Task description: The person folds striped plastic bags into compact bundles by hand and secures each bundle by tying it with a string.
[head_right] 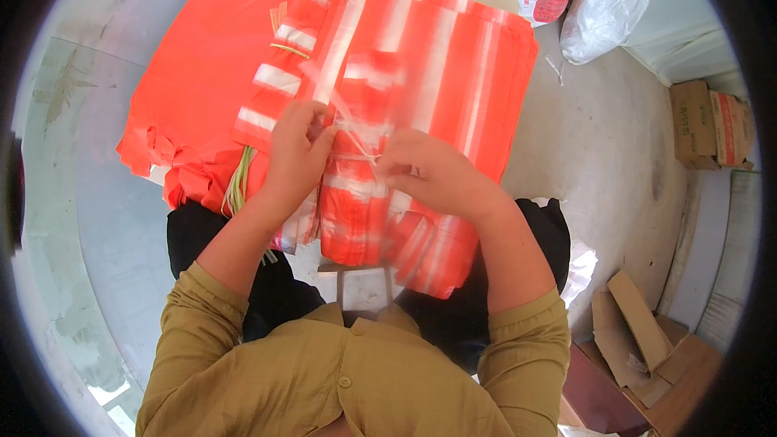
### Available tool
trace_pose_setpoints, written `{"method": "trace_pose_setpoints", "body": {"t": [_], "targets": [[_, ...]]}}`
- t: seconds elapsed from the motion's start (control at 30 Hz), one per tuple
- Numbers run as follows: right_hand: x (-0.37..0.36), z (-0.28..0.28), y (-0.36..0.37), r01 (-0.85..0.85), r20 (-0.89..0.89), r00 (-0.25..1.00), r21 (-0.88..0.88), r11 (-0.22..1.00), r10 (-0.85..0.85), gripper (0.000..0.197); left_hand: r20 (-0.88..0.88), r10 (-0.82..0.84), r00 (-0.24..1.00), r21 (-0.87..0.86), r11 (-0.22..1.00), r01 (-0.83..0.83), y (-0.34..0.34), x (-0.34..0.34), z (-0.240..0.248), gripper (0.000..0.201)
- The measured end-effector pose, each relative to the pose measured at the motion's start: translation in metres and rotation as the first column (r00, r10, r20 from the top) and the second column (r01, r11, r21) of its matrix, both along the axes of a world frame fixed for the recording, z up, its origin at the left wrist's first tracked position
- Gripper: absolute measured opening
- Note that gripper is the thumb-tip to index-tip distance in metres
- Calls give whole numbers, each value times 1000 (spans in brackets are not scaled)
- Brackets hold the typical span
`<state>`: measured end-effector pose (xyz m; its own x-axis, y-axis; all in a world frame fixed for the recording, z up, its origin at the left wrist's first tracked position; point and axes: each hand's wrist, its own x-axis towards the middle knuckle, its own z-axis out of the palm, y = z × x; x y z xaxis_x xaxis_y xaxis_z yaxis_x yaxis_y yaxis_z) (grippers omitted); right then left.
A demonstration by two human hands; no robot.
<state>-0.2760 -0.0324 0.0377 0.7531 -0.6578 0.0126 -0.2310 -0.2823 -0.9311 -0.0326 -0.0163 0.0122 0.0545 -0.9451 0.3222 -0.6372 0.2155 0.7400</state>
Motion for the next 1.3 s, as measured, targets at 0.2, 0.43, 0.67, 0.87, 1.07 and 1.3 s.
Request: {"method": "trace_pose_setpoints", "body": {"t": [0.2, 0.43, 0.67, 0.87, 1.07, 1.3], "targets": [[2, 19, 2, 302, -354, 906, 151, 941, -234, 54, 12, -128, 992, 334, 935, 117, 9, 10, 29, 18], [20, 13, 19, 203, 91, 966, 319, 926, -244, 66, -9, -229, 973, 202, 953, 226, 24, 14, 13, 26], [19, 1, 8, 428, 80, 875, 335, 839, -478, 56, -878, 290, 381, 469, 680, 564, 21, 11, 18, 45], [27, -4, 8, 409, 40, 884, 419, 811, -466, 81, -861, 273, 429, 492, 658, 570, 23, 4, 7, 48], [37, -21, 17, 278, 117, 912, 531, 801, -393, 101, -896, 325, 303, 443, 712, 545, 23, -2, 5, 43], [29, -27, 15, 252, 252, 816, 655, 713, -520, 99, -396, -75, 915, 431, 865, 257, 10, 29, -4, 34]]}}
